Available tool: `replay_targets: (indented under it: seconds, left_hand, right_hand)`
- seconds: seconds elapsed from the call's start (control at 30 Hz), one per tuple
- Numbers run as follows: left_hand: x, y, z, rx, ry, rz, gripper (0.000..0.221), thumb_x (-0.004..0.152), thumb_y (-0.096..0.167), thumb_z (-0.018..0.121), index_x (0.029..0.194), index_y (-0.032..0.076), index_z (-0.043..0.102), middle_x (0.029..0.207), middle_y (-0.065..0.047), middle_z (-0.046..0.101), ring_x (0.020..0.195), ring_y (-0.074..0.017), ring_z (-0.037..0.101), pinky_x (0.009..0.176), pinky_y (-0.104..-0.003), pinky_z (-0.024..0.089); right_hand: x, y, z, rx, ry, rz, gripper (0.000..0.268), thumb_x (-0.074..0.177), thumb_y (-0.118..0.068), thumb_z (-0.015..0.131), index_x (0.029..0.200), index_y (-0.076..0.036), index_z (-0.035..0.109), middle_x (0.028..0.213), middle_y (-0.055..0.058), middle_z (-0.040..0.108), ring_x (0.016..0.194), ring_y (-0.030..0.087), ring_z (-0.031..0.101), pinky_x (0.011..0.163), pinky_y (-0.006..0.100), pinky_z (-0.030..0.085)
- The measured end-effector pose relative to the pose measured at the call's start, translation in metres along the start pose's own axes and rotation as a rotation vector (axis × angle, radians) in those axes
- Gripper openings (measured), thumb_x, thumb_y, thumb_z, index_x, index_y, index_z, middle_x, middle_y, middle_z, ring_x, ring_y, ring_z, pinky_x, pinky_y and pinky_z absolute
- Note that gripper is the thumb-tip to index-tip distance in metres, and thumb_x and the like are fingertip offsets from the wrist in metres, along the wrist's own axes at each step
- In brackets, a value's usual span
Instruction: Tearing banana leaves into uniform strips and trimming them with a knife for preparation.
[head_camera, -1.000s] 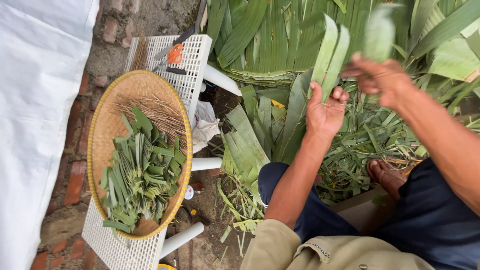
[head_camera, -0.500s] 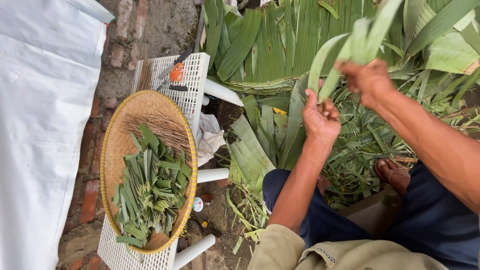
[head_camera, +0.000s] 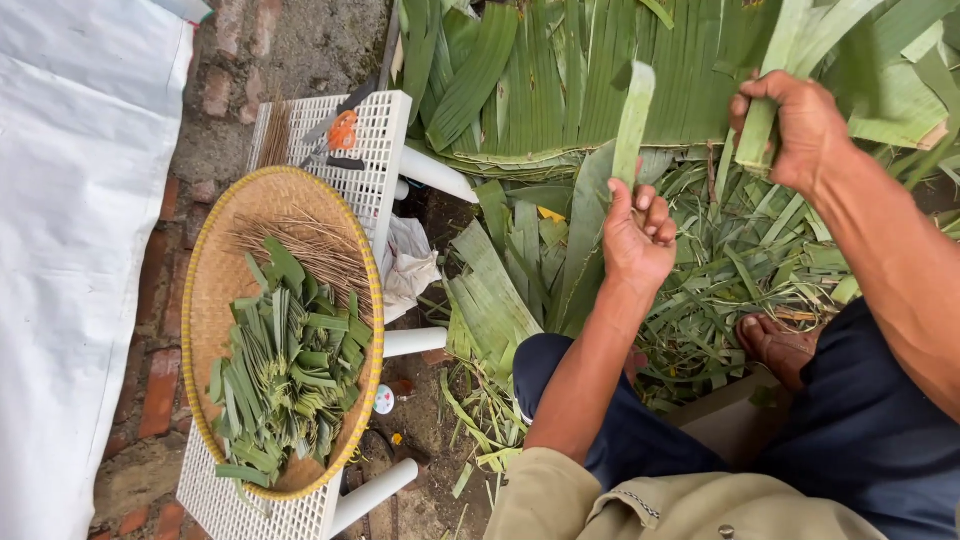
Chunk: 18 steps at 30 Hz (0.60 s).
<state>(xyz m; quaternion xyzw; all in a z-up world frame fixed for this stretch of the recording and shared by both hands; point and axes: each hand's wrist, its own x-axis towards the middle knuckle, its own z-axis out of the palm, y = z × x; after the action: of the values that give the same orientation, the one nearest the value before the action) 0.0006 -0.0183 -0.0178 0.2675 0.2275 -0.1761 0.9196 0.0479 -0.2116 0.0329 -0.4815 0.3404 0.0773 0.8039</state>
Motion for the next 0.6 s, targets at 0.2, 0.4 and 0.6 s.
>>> replay_targets:
  seconds: [0.2, 0.4, 0.6]
  left_hand:
    - [0.012, -0.009, -0.008, 0.012, -0.095, -0.026, 0.054, 0.101, 0.062, 0.054, 0.145, 0.03, 0.056, 0.072, 0.014, 0.042, 0.054, -0.0057, 0.023, 0.047, -0.022, 0.018]
    - [0.006, -0.018, -0.001, 0.1, -0.115, -0.006, 0.039, 0.097, 0.061, 0.062, 0.108, 0.024, 0.056, 0.068, 0.013, 0.04, 0.053, -0.0028, 0.026, 0.044, -0.02, 0.018]
    - [0.022, -0.019, -0.009, 0.046, -0.006, -0.171, 0.062, 0.099, 0.086, 0.039, 0.094, 0.027, 0.055, 0.061, 0.013, 0.033, 0.049, -0.0055, 0.023, 0.046, -0.024, 0.017]
  right_hand:
    - [-0.003, 0.015, 0.018, 0.053, -0.204, 0.075, 0.009, 0.106, -0.005, 0.052, 0.114, -0.008, 0.054, 0.101, 0.01, 0.075, 0.065, 0.01, 0.062, 0.05, 0.019, 0.053]
    - [-0.013, 0.032, 0.035, -0.195, -0.096, 0.021, 0.026, 0.091, -0.03, 0.085, 0.089, -0.011, 0.067, 0.088, 0.0, 0.07, 0.047, 0.002, 0.044, 0.039, 0.014, 0.034]
    - [-0.01, 0.04, 0.036, -0.075, -0.005, -0.051, 0.068, 0.085, -0.013, 0.091, 0.107, -0.018, 0.028, 0.094, 0.001, 0.068, 0.049, 0.004, 0.043, 0.039, 0.022, 0.035]
